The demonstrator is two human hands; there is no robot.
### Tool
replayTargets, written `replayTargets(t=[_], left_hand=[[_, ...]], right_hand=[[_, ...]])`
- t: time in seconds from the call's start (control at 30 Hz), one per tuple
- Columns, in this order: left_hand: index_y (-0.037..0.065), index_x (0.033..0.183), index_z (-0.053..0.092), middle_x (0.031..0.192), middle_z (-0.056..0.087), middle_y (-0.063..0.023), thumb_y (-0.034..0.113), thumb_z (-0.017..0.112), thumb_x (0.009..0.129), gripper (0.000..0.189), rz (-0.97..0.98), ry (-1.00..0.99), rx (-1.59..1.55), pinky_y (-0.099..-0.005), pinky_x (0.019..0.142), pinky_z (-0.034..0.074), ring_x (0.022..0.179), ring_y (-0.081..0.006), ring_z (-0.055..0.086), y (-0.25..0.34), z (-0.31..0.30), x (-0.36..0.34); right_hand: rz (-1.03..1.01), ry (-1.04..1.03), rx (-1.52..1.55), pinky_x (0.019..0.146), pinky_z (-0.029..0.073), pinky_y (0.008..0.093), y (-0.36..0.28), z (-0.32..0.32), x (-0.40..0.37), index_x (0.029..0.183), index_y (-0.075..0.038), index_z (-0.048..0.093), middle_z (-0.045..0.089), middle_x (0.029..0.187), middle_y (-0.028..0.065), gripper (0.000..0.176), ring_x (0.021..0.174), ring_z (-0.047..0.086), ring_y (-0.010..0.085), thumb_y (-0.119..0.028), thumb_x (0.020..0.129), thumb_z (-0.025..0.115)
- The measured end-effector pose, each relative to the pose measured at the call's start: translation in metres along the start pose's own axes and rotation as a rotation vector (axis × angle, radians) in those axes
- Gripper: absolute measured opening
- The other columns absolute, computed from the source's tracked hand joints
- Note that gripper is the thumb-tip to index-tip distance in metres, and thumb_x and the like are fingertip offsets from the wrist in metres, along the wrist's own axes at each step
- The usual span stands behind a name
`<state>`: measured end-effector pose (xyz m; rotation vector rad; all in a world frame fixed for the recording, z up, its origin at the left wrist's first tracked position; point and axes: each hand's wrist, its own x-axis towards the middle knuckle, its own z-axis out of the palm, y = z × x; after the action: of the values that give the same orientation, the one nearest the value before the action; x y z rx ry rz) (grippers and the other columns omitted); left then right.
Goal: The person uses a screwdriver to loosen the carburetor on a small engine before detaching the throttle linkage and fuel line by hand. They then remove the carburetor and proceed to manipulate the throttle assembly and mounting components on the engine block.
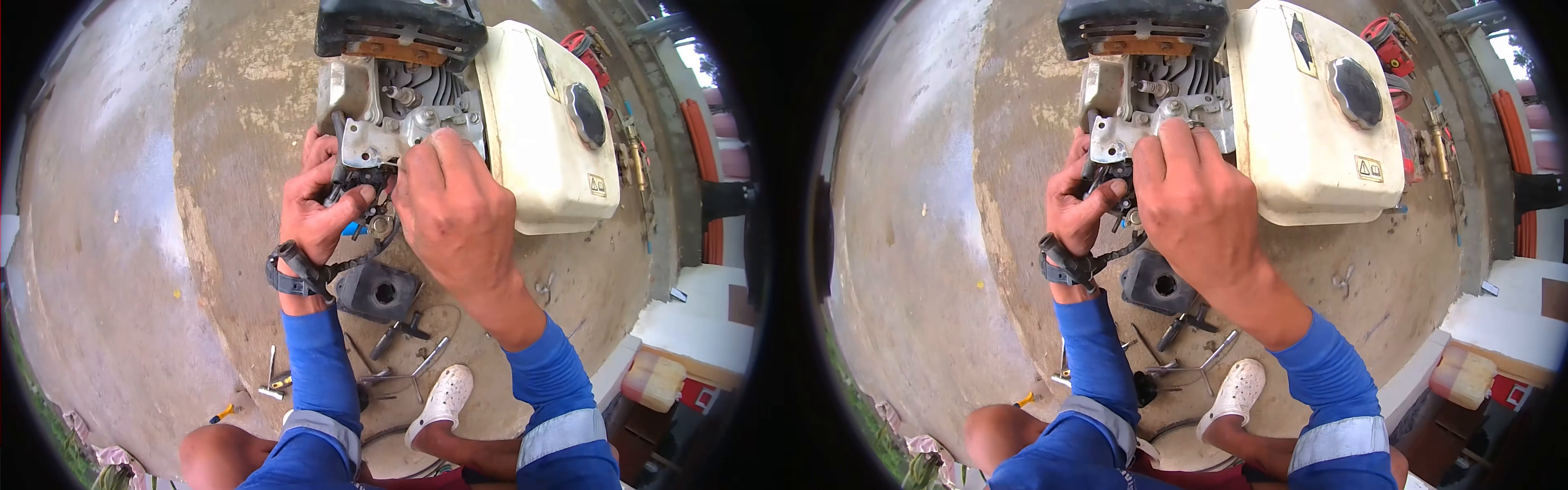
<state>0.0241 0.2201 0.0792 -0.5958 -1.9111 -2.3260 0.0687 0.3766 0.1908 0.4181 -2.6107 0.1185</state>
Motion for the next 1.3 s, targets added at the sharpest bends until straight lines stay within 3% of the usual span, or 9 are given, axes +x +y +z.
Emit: replayTargets(t=[0.43,0.57,1.0,1.3], left_hand=[[0.002,0.102,0.080,0.107,0.070,-0.0046,0.011,0.077,0.070,0.034,-0.071,0.028,0.050,-0.0520,0.132,0.006,0.108,-0.0205,0.063,0.012,0.004,0.003],[0.001,0.097,0.080,0.106,0.073,-0.0074,0.012,0.079,0.066,0.033,-0.081,0.073,0.041,-0.0564,0.132,0.006,0.107,-0.0216,0.064,0.009,0.004,0.002],[0.003,0.100,0.082,0.104,0.073,-0.0067,0.015,0.080,0.064,0.038,-0.069,0.021,0.097,-0.0639,0.129,0.004,0.106,-0.0248,0.067,0.001,-0.005,0.000],[0.003,0.096,0.081,0.105,0.073,-0.0070,0.012,0.079,0.062,0.036,-0.088,0.044,0.073,-0.0611,0.130,0.004,0.106,-0.0236,0.066,0.006,0.000,0.002]], right_hand=[[0.063,-0.146,0.151,0.069,0.052,0.0441,0.004,-0.015,0.008,0.092,-0.003,0.055,0.050,0.093,0.0141,0.030,0.083,0.061,0.0336,0.000,0.075,0.078],[0.085,-0.247,0.235,0.070,0.052,0.0447,0.007,-0.020,0.013,0.092,-0.002,0.055,0.049,0.092,0.0150,0.029,0.084,0.061,0.0352,0.003,0.074,0.077],[0.110,-0.420,0.294,0.067,0.052,0.0438,0.012,-0.023,0.020,0.091,0.000,0.057,0.050,0.090,0.0154,0.024,0.077,0.060,0.0356,0.006,0.074,0.074],[0.082,-0.368,0.334,0.065,0.052,0.0453,0.015,-0.024,0.023,0.092,0.002,0.058,0.052,0.089,0.0166,0.024,0.075,0.061,0.0376,0.008,0.075,0.074]])
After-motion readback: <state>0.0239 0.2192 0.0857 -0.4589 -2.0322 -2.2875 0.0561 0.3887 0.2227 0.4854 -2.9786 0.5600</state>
